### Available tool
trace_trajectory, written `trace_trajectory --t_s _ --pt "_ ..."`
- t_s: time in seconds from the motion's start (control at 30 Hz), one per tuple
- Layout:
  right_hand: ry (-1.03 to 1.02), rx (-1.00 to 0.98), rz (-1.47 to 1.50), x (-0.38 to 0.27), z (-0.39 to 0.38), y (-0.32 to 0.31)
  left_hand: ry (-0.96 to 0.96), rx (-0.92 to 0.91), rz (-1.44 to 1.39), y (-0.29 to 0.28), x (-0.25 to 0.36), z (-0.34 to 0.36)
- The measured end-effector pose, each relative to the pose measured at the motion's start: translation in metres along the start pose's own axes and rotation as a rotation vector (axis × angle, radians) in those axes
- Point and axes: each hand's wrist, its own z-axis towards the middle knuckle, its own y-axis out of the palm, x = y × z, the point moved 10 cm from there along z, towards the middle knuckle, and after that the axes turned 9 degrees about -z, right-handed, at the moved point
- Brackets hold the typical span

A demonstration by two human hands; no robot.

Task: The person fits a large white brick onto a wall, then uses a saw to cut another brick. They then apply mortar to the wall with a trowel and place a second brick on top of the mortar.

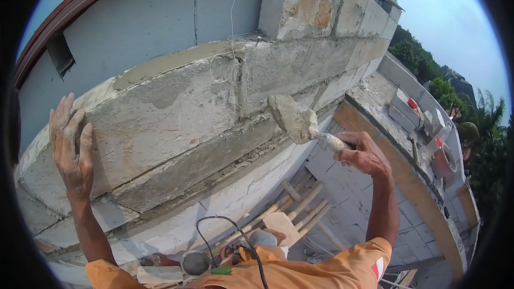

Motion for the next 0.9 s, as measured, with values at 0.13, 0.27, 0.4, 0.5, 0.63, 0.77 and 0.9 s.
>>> trace_trajectory --t_s 0.13,0.27,0.4,0.5,0.63,0.77,0.9 --pt "-0.036 0.424 0.012 -0.045 -0.007 -0.091 0.011 0.030 -0.027 -0.001 0.002 0.002" --pt "-0.305 0.573 -0.348 -0.137 -0.001 -0.100 0.043 0.077 0.009 -0.015 0.004 0.004" --pt "-0.417 0.827 -0.889 -0.185 0.007 -0.057 0.055 0.128 -0.021 -0.007 0.006 0.004" --pt "-0.376 0.931 -1.047 -0.196 0.012 -0.033 0.059 0.117 -0.022 -0.012 0.006 0.004" --pt "-0.357 1.041 -1.249 -0.212 0.002 -0.009 0.057 0.128 -0.073 -0.007 0.000 0.003" --pt "-0.323 1.091 -1.381 -0.224 -0.007 -0.002 0.053 0.153 -0.125 -0.009 -0.003 0.003" --pt "-0.307 1.053 -1.468 -0.233 -0.010 -0.007 0.075 0.148 -0.134 -0.008 -0.007 0.000"
